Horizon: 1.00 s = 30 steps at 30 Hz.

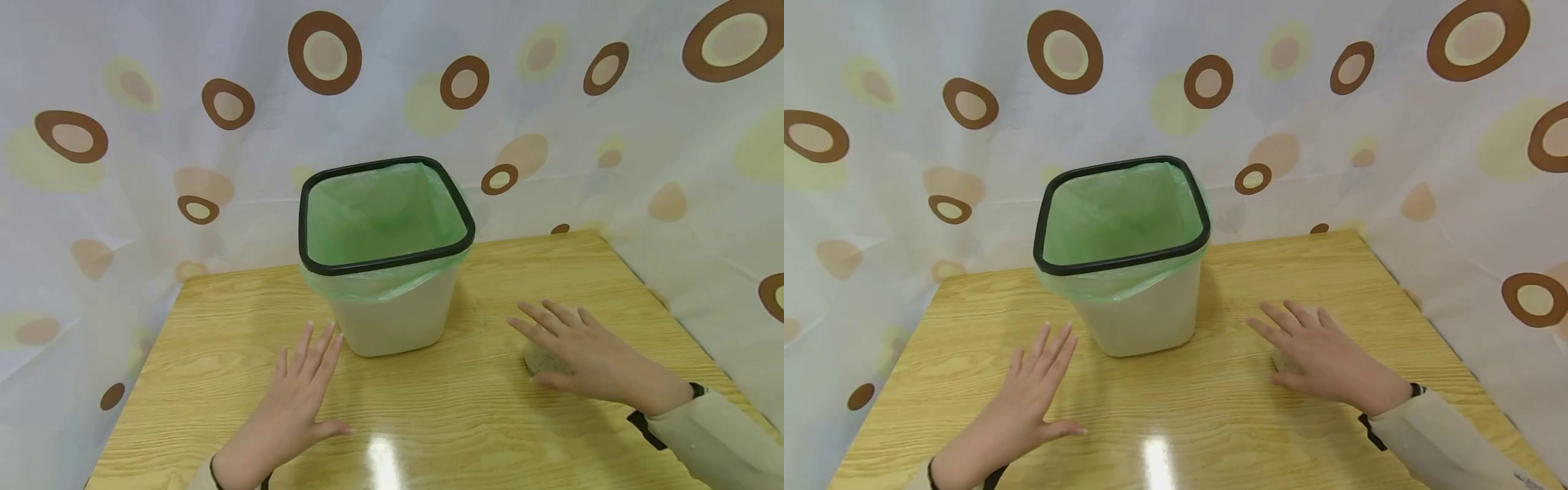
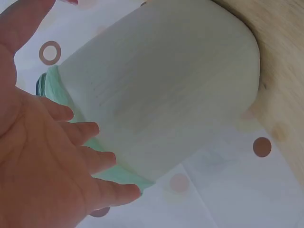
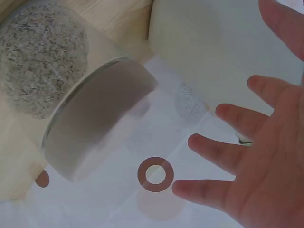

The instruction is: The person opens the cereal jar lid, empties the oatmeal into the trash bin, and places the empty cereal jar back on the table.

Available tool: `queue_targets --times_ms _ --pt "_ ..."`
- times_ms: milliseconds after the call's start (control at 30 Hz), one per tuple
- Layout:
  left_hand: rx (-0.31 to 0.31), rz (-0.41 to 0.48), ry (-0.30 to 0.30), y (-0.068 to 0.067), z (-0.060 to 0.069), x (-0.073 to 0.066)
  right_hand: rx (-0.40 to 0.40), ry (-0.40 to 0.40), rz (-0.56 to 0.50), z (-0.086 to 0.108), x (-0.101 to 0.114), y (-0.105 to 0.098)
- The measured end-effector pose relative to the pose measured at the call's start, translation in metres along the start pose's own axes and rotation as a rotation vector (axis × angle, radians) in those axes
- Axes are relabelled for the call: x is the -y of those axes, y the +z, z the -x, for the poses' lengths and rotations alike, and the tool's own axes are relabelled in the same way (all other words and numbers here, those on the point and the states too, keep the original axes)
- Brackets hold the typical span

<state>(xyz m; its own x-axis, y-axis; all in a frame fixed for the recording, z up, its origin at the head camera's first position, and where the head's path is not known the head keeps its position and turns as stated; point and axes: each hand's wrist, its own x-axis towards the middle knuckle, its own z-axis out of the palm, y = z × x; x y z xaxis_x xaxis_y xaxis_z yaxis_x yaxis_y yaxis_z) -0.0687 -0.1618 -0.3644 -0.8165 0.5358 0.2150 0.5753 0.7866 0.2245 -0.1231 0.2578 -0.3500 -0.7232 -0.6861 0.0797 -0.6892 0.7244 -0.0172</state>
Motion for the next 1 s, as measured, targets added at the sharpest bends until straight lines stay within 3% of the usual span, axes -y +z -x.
queue_targets --times_ms 167,367,633,1000 --pt "-0.035 0.052 0.017 0.007 0.001 0.000 0.003 0.073 -0.008 -0.001 -0.003 0.005" --pt "-0.050 0.122 0.015 0.013 0.003 -0.001 -0.052 0.138 -0.001 0.000 -0.006 0.014" --pt "-0.079 0.140 -0.018 0.024 0.004 -0.003 -0.038 0.238 -0.005 0.002 -0.013 0.029" --pt "-0.024 0.194 -0.046 0.033 0.003 -0.006 -0.074 0.330 -0.018 0.005 -0.026 0.047"
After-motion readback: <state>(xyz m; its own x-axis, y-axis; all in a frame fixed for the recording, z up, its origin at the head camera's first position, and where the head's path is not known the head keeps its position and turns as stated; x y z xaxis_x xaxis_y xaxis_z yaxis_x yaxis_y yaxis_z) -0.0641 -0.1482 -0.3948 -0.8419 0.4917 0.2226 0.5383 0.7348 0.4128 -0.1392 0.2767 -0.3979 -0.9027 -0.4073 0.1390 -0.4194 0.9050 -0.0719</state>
